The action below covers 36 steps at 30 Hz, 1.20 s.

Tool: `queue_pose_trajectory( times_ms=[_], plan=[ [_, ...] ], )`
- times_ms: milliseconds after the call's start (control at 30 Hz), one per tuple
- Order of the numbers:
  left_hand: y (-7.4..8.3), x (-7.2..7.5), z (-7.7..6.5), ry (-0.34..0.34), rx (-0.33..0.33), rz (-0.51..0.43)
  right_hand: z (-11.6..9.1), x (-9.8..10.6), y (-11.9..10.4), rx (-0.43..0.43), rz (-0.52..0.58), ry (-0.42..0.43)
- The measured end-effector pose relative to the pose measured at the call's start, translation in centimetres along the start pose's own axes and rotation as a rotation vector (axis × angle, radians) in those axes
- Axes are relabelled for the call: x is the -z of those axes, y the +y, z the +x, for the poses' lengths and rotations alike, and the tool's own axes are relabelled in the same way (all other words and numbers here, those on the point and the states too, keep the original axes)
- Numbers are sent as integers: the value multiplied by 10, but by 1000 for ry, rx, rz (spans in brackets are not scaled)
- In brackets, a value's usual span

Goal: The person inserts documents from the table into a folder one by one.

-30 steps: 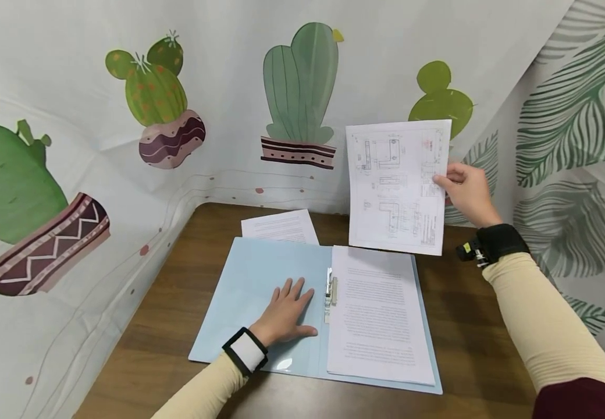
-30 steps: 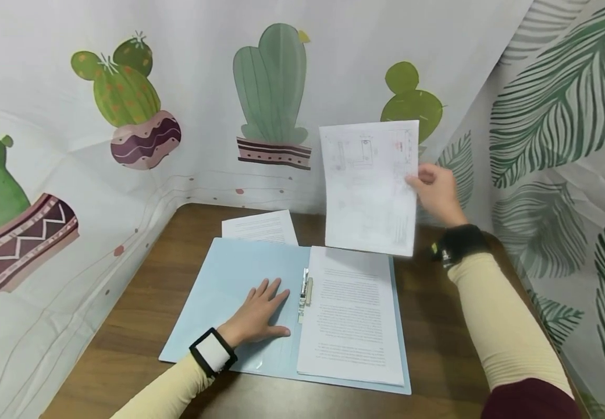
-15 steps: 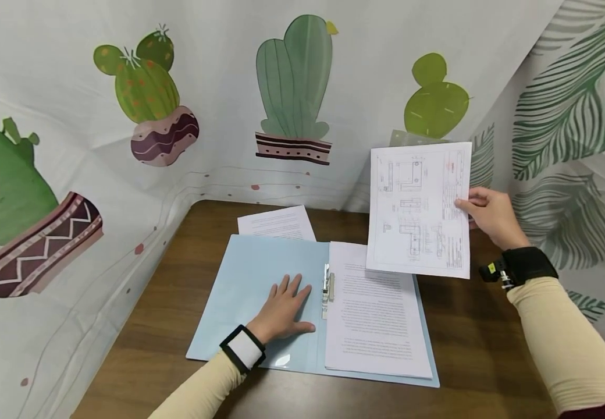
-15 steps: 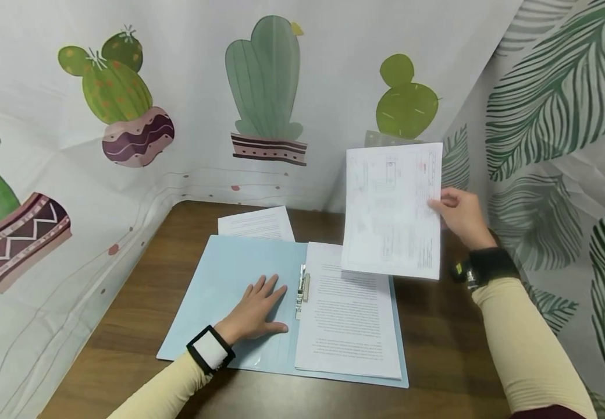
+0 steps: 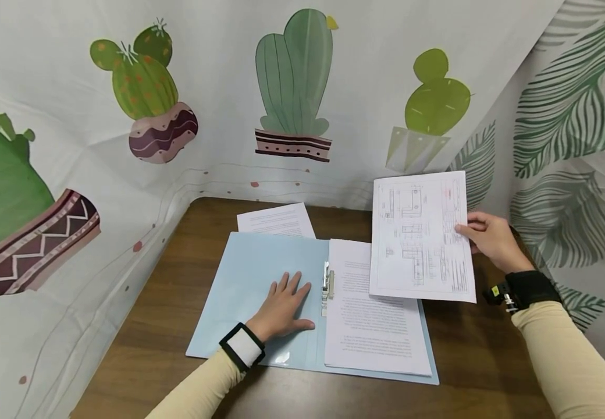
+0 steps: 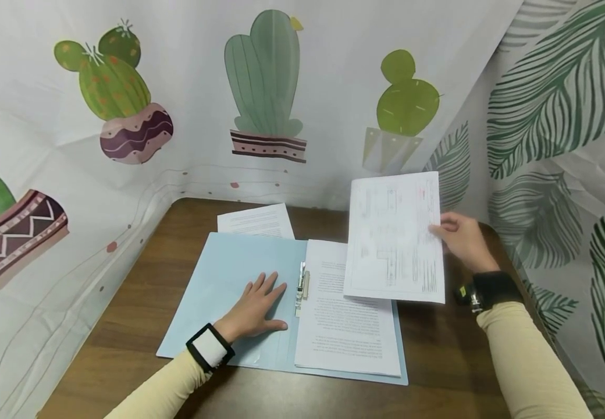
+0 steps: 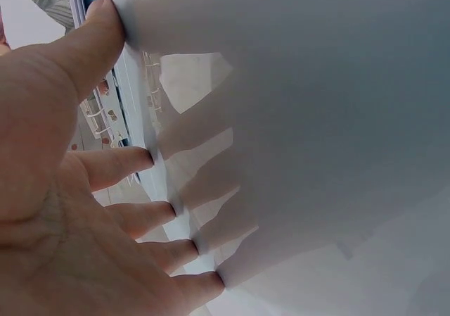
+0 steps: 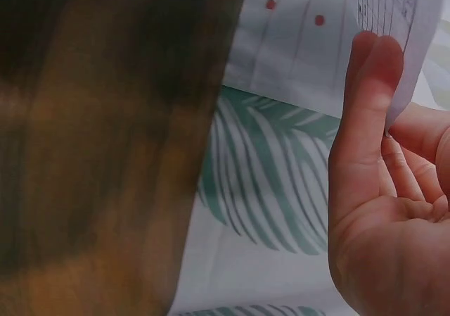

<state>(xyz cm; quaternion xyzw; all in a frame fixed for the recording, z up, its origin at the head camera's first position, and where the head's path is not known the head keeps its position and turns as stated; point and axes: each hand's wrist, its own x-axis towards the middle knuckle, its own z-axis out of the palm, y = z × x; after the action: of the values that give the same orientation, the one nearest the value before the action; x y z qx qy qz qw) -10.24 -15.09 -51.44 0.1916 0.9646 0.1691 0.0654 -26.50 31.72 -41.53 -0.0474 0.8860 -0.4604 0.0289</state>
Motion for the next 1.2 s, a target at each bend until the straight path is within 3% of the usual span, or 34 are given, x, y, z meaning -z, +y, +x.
queue_pose_trajectory(
  times_ms=[667,1200],
  plan=[
    [1,3,-1,-10,12,17,-47,-49,26,-110,128,-145],
    [2,3,-1,-13,13,-6,-62,-97,27,-136,194,-192]
  ],
)
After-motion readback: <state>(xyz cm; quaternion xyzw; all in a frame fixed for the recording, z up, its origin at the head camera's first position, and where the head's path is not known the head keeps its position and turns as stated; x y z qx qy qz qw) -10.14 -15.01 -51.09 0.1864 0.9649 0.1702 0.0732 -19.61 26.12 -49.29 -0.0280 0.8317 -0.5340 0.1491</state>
